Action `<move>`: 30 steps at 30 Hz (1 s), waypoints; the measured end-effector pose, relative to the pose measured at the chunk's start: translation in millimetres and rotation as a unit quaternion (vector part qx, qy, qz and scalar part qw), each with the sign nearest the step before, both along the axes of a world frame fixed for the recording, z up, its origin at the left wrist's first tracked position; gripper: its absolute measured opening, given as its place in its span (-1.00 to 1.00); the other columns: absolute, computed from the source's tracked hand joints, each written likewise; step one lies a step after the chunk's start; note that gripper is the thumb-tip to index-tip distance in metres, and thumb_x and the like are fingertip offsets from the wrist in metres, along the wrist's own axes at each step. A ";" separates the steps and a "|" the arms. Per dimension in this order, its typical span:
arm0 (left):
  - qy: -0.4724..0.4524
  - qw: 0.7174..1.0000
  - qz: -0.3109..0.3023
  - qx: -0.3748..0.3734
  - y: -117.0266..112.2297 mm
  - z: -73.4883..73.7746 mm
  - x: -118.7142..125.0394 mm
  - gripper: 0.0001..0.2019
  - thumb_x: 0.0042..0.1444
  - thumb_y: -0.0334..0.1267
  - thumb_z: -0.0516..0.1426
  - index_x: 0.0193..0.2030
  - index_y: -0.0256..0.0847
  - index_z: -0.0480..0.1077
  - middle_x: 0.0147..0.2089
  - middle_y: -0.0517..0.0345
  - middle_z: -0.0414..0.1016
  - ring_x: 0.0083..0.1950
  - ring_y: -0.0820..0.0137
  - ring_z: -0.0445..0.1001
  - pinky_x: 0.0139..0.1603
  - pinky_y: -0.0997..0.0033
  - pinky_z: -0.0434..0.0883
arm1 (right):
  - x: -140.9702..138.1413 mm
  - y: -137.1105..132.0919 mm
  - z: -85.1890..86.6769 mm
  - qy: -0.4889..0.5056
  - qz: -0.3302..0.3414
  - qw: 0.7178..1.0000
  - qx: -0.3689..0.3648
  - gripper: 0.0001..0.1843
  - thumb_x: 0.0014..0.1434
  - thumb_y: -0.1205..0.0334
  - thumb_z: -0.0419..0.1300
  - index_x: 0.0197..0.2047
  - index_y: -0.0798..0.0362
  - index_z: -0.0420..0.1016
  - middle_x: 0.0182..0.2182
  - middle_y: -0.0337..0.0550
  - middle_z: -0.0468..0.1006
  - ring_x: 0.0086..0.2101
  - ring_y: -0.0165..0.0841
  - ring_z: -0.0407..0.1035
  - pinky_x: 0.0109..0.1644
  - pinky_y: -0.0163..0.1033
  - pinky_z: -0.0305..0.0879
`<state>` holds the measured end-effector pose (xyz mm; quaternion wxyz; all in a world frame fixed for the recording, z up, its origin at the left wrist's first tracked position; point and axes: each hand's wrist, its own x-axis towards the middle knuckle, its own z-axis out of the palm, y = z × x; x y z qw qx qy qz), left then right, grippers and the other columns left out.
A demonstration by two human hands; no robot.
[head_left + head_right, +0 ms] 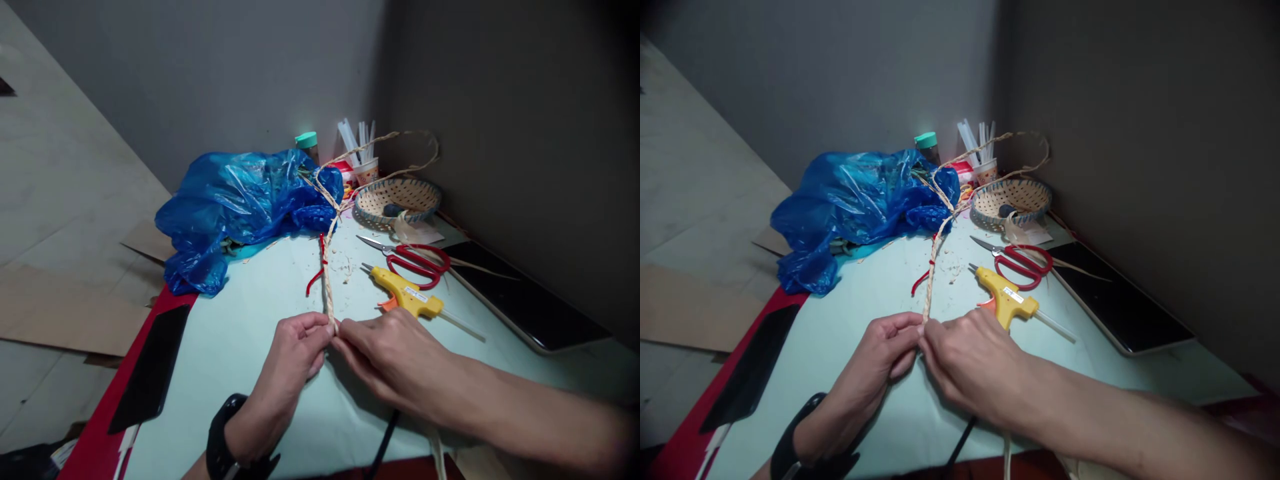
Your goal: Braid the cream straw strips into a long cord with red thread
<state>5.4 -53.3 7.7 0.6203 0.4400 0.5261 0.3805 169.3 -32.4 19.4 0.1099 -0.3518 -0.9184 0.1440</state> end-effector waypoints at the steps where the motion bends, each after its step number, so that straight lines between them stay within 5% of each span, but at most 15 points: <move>1: 0.005 1.000 0.002 0.004 -1.0 0.0 0.7 -0.76 0.15 -0.15 0.11 -0.31 -0.33 0.42 -0.69 0.40 0.06 -0.64 0.63 -0.10 -0.58 0.50 -0.14 | -0.9 -1.4 -1.8 -0.007 0.019 1.000 0.016 -0.70 0.30 0.28 -0.12 -0.30 0.15 0.40 -0.55 -0.12 0.45 -0.62 -0.42 0.18 -0.49 -0.23 -0.18; 5: -0.015 1.000 0.010 0.011 -3.5 0.8 0.0 -0.73 0.17 -0.14 0.10 -0.17 -0.33 0.46 -0.69 0.36 0.12 -0.63 0.61 0.01 -0.55 0.51 -0.09 | -1.3 -3.8 -4.7 -0.032 0.094 0.992 0.083 -0.75 0.18 0.46 -0.07 -0.23 0.21 0.42 -0.46 -0.07 0.49 -0.58 -0.38 0.22 -0.50 -0.22 -0.20; 8: -0.030 0.999 0.007 0.009 -2.7 3.4 -2.4 -0.74 0.15 -0.15 0.14 -0.15 -0.32 0.46 -0.69 0.38 0.10 -0.62 0.62 -0.02 -0.54 0.53 -0.08 | 3.0 -0.3 3.8 0.024 0.111 0.992 0.046 -0.76 0.26 0.33 -0.05 -0.25 0.13 0.45 -0.46 -0.13 0.48 -0.53 -0.39 0.25 -0.47 -0.23 -0.08; 12: -0.064 0.998 0.003 0.010 0.1 10.4 -4.7 -0.77 0.14 -0.18 0.15 -0.16 -0.31 0.45 -0.56 0.31 0.23 -0.60 0.66 -0.11 -0.56 0.55 -0.14 | 10.0 14.5 17.7 0.196 -0.037 0.979 -0.047 -0.74 0.29 0.14 0.01 -0.29 0.07 0.45 -0.42 -0.16 0.50 -0.40 -0.39 0.32 -0.31 -0.28 0.13; 14: -0.075 0.997 -0.007 0.018 1.0 13.4 -4.5 -0.77 0.15 -0.19 0.14 -0.16 -0.32 0.43 -0.49 0.25 0.30 -0.59 0.67 -0.12 -0.57 0.55 -0.15 | 10.6 22.7 17.2 0.223 -0.085 0.962 -0.131 -0.74 0.29 0.12 0.00 -0.21 0.08 0.44 -0.32 -0.13 0.52 -0.30 -0.36 0.35 -0.23 -0.27 0.17; 17: -0.092 0.995 -0.020 0.029 0.9 14.7 -3.3 -0.76 0.16 -0.19 0.13 -0.11 -0.31 0.40 -0.45 0.20 0.36 -0.58 0.64 0.01 -0.54 0.57 -0.05 | 6.2 28.8 7.4 0.231 -0.029 0.911 -0.341 -0.67 0.33 0.04 -0.06 -0.19 0.08 0.41 -0.35 -0.18 0.49 -0.35 -0.39 0.34 -0.27 -0.31 0.21; 19: -0.104 0.994 -0.022 0.022 0.0 13.9 -2.7 -0.76 0.16 -0.18 0.13 -0.10 -0.28 0.37 -0.41 0.18 0.39 -0.50 0.59 0.19 -0.48 0.58 0.07 | 1.2 28.5 0.2 0.248 -0.018 0.874 -0.416 -0.64 0.33 0.02 -0.08 -0.21 0.09 0.39 -0.43 -0.24 0.44 -0.49 -0.47 0.26 -0.39 -0.35 0.17; 22: -0.101 0.995 -0.025 -0.004 -1.4 12.7 -2.3 -0.78 0.15 -0.17 0.14 -0.13 -0.24 0.34 -0.38 0.20 0.39 -0.41 0.55 0.28 -0.41 0.59 0.15 | -4.0 26.0 -5.2 0.258 -0.048 0.868 -0.421 -0.69 0.29 0.04 0.00 -0.23 0.10 0.40 -0.47 -0.29 0.39 -0.58 -0.53 0.12 -0.49 -0.37 0.06; 30: -0.042 0.999 -0.008 -0.016 -4.1 13.4 2.6 -0.80 0.17 -0.26 0.09 -0.12 -0.16 0.14 -0.39 0.25 0.42 -0.49 0.57 0.26 -0.46 0.59 0.14 | -4.5 24.8 -8.7 0.278 -0.037 0.855 -0.435 -0.68 0.27 0.02 0.04 -0.32 0.11 0.38 -0.52 -0.29 0.40 -0.56 -0.52 0.13 -0.48 -0.38 0.03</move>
